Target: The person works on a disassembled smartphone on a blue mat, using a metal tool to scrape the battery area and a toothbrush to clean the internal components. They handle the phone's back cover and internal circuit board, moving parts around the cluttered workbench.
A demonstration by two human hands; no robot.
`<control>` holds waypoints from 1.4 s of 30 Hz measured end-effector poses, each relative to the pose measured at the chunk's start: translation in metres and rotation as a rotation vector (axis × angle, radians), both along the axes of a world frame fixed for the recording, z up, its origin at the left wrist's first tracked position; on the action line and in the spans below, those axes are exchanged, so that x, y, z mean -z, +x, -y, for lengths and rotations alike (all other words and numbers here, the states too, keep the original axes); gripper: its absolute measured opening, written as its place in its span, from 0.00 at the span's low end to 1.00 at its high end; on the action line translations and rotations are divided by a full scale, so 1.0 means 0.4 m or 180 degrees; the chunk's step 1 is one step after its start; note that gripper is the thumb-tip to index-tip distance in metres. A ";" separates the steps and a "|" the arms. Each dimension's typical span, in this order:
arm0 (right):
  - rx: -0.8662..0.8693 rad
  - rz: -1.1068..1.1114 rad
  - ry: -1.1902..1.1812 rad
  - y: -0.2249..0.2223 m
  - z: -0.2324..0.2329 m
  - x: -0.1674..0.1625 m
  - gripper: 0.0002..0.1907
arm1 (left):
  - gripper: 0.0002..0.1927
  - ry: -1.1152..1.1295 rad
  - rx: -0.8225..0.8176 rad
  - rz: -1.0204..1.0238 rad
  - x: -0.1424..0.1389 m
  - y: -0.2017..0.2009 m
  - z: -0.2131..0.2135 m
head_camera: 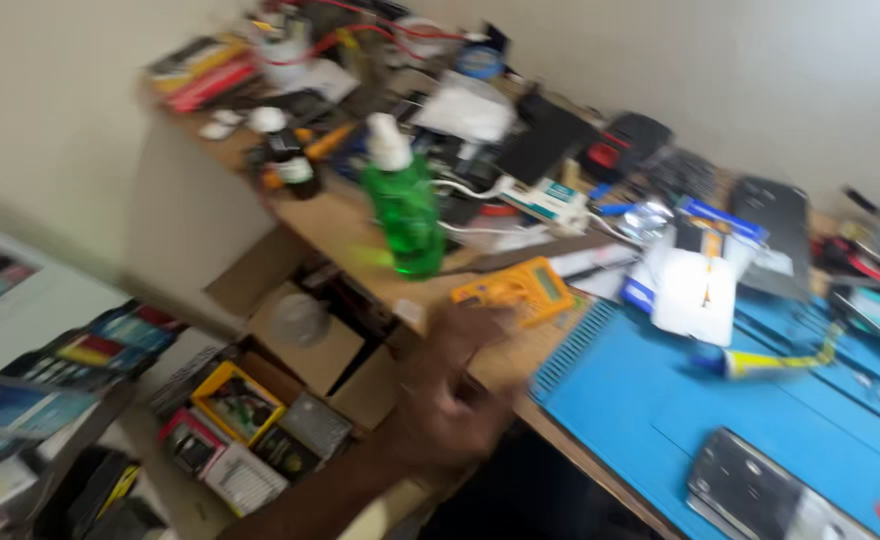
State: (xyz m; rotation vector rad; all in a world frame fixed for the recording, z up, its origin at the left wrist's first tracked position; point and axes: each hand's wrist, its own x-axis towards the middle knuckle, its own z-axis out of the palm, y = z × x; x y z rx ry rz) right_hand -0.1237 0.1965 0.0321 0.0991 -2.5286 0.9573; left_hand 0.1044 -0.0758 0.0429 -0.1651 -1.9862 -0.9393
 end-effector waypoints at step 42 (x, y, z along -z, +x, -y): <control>-0.3644 0.3053 -0.2369 0.201 0.644 -0.162 0.28 | 0.37 0.0168 -0.0598 -0.0526 -0.018 -0.236 0.396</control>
